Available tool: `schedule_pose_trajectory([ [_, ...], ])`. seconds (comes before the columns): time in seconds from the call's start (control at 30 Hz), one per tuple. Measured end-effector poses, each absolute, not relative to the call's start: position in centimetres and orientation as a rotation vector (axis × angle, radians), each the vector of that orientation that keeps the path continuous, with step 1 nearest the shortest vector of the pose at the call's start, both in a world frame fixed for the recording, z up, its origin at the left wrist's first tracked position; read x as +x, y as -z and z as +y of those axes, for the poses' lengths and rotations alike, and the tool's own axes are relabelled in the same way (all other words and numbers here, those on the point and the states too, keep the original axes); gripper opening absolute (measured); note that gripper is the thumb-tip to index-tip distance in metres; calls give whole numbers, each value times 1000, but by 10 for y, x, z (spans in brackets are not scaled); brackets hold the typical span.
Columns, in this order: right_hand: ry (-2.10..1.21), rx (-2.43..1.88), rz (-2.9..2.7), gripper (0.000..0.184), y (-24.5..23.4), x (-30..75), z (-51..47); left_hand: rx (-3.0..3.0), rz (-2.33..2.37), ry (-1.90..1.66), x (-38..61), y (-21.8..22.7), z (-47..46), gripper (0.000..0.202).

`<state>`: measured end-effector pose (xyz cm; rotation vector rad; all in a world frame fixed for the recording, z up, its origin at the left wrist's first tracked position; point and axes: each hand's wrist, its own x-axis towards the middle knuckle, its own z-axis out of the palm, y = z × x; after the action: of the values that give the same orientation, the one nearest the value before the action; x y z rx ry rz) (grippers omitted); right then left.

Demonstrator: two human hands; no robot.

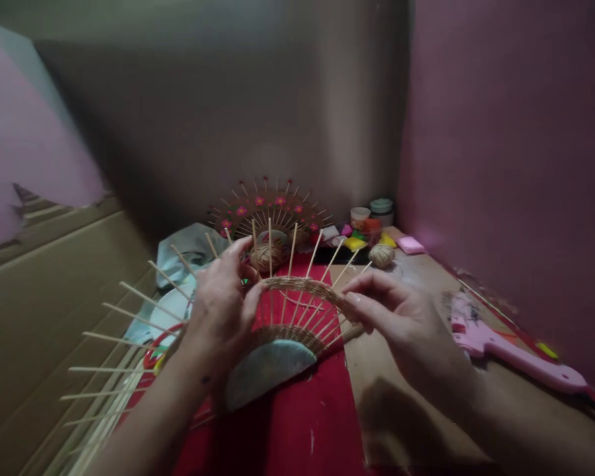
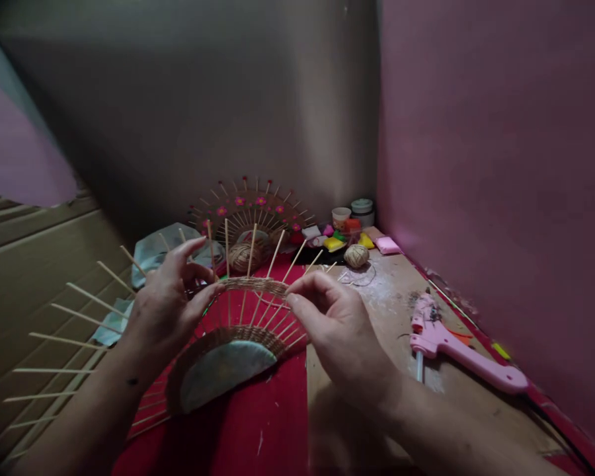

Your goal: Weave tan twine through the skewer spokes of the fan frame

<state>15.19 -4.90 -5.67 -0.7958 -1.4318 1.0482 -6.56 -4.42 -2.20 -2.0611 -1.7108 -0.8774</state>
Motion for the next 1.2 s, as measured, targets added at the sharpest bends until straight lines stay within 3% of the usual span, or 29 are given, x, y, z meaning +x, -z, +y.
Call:
schedule_pose_trajectory([
  [0.07,-1135,-810,-1331,12,53,157,-47,-2020,-1663,862,-62,22,-49,59],
  [0.2,-1215,-875,-1142,35,51,166,-31,-1984,-1616,893,-55,21,-62,64],
  [0.37,-1425,-891,-1089,44,46,164,-25,-2000,-1484,892,-46,25,-71,65],
  [0.7,-1504,-910,-1241,14,61,156,-17,-1921,-1249,723,-29,30,-82,57],
  [0.93,-1478,-912,-1216,11,62,156,-20,-2076,-1010,798,-7,45,-90,41],
  [1.2,-1506,-866,-1181,11,62,158,-22,-2239,-1293,517,16,53,-61,59],
])
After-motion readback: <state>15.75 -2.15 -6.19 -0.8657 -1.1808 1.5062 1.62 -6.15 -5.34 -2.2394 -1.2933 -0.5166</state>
